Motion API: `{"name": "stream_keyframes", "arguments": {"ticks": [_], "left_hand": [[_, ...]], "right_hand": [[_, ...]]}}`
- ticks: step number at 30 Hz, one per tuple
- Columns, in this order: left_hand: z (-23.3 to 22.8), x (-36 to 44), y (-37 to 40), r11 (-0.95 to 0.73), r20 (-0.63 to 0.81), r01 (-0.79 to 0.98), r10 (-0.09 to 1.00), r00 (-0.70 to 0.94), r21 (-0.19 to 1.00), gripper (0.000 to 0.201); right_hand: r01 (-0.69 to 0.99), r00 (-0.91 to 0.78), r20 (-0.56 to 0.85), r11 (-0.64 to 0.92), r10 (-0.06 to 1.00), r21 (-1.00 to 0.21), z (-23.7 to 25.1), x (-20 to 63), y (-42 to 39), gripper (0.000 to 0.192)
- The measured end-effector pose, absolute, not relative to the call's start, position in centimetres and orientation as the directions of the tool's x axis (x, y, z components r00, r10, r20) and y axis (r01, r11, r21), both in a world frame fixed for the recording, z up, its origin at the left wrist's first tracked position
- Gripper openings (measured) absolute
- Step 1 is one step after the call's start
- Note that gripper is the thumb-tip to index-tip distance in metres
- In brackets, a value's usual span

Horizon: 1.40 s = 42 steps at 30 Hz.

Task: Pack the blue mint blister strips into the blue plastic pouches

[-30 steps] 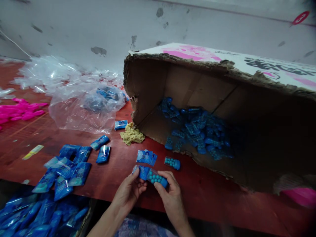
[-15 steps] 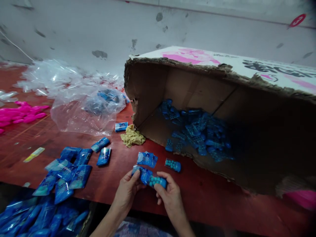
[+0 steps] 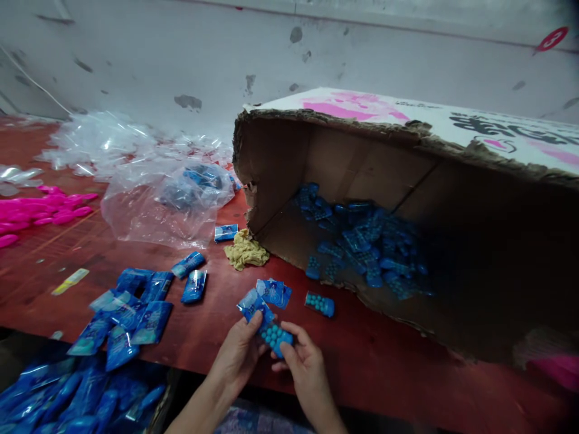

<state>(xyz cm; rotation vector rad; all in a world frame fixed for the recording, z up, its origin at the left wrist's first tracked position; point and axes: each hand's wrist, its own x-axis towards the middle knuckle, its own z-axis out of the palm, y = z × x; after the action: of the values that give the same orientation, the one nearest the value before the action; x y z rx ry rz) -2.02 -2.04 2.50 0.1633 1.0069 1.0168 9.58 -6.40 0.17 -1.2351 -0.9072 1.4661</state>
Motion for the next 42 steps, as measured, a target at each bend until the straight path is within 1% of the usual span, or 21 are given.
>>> {"name": "stream_keyframes", "arguments": {"ticks": [2,4,7,10,12,14,16,18,19,20,23,24,26,29,31,33,38,42], "left_hand": [[2.6,-1.5,-2.3,0.535,-0.606,-0.636,0.784,0.130,0.556,0.026],[2.5,-0.8,-2.7,0.539,-0.596,-0.633,0.789,0.149,0.556,0.029],[2.3,0.0,-3.1,0.530,-0.565,-0.632,0.807,0.172,0.565,0.027],[2.2,0.0,-3.2,0.519,-0.521,-0.633,0.828,0.207,0.574,0.024],[2.2,-0.2,-2.9,0.522,-0.504,-0.638,0.832,0.233,0.567,0.020],[2.3,-0.6,-2.6,0.512,-0.508,-0.647,0.834,0.215,0.565,0.018],[2.5,-1.1,-2.3,0.525,-0.532,-0.643,0.821,0.210,0.557,0.016],[2.8,-1.7,-2.1,0.571,-0.542,-0.626,0.797,0.266,0.531,0.013],[2.9,-2.0,-2.0,0.598,-0.534,-0.612,0.785,0.315,0.518,0.012],[3.0,-2.2,-2.0,0.621,-0.515,-0.595,0.775,0.366,0.510,0.011],[3.1,-2.7,-1.9,0.669,-0.445,-0.541,0.743,0.500,0.510,0.017],[3.1,-2.8,-1.8,0.683,-0.425,-0.524,0.729,0.537,0.509,0.019],[3.0,-3.0,-1.7,0.705,-0.394,-0.497,0.701,0.594,0.506,0.021],[2.7,-3.1,-1.8,0.728,-0.366,-0.471,0.670,0.646,0.498,0.023],[2.6,-3.0,-2.0,0.727,-0.360,-0.475,0.670,0.649,0.497,0.025],[2.5,-2.7,-2.3,0.708,-0.362,-0.501,0.695,0.622,0.498,0.024],[2.3,-1.5,-3.6,0.623,-0.409,-0.628,0.781,0.471,0.466,0.013],[2.1,-0.6,-4.1,0.577,-0.476,-0.682,0.801,0.364,0.449,0.012]], "right_hand": [[-0.286,0.098,-0.291,-0.253,0.952,-0.924,-0.5,9.0,-6.4,0.030],[-0.338,0.160,-0.300,-0.233,0.941,-0.912,-1.0,8.5,-6.4,0.032],[-0.381,0.201,-0.291,-0.199,0.935,-0.903,-1.1,8.1,-6.1,0.031],[-0.373,0.187,-0.302,-0.217,0.935,-0.902,-0.8,8.5,-5.7,0.030],[-0.271,0.182,-0.251,-0.197,0.951,-0.942,-0.5,9.1,-5.5,0.023],[-0.099,0.178,-0.121,-0.105,0.976,-0.990,0.0,9.8,-5.6,0.019],[0.039,0.130,0.018,0.013,0.991,-0.999,0.6,10.4,-5.6,0.019],[0.078,0.049,0.090,0.086,0.995,-0.993,1.0,11.1,-5.3,0.017],[0.070,0.015,0.101,0.099,0.995,-0.993,1.1,11.4,-5.2,0.020],[0.047,-0.010,0.101,0.101,0.995,-0.994,1.0,11.7,-5.0,0.027],[-0.081,-0.084,0.062,0.055,0.995,-0.995,0.4,12.2,-4.5,0.060],[-0.136,-0.127,0.044,0.026,0.991,-0.990,0.1,12.2,-4.4,0.068],[-0.236,-0.218,0.022,-0.031,0.976,-0.971,-0.2,12.2,-4.4,0.073],[-0.308,-0.284,0.031,-0.060,0.958,-0.949,0.0,12.2,-4.5,0.070],[-0.285,-0.286,0.063,-0.023,0.956,-0.958,0.5,12.3,-4.5,0.065],[-0.236,-0.269,0.095,0.030,0.959,-0.971,1.0,12.4,-4.5,0.060],[-0.079,-0.207,0.079,0.063,0.975,-0.995,1.3,12.2,-4.9,0.053],[0.002,-0.094,0.099,0.100,0.991,-0.995,0.5,11.5,-5.3,0.047]]}}
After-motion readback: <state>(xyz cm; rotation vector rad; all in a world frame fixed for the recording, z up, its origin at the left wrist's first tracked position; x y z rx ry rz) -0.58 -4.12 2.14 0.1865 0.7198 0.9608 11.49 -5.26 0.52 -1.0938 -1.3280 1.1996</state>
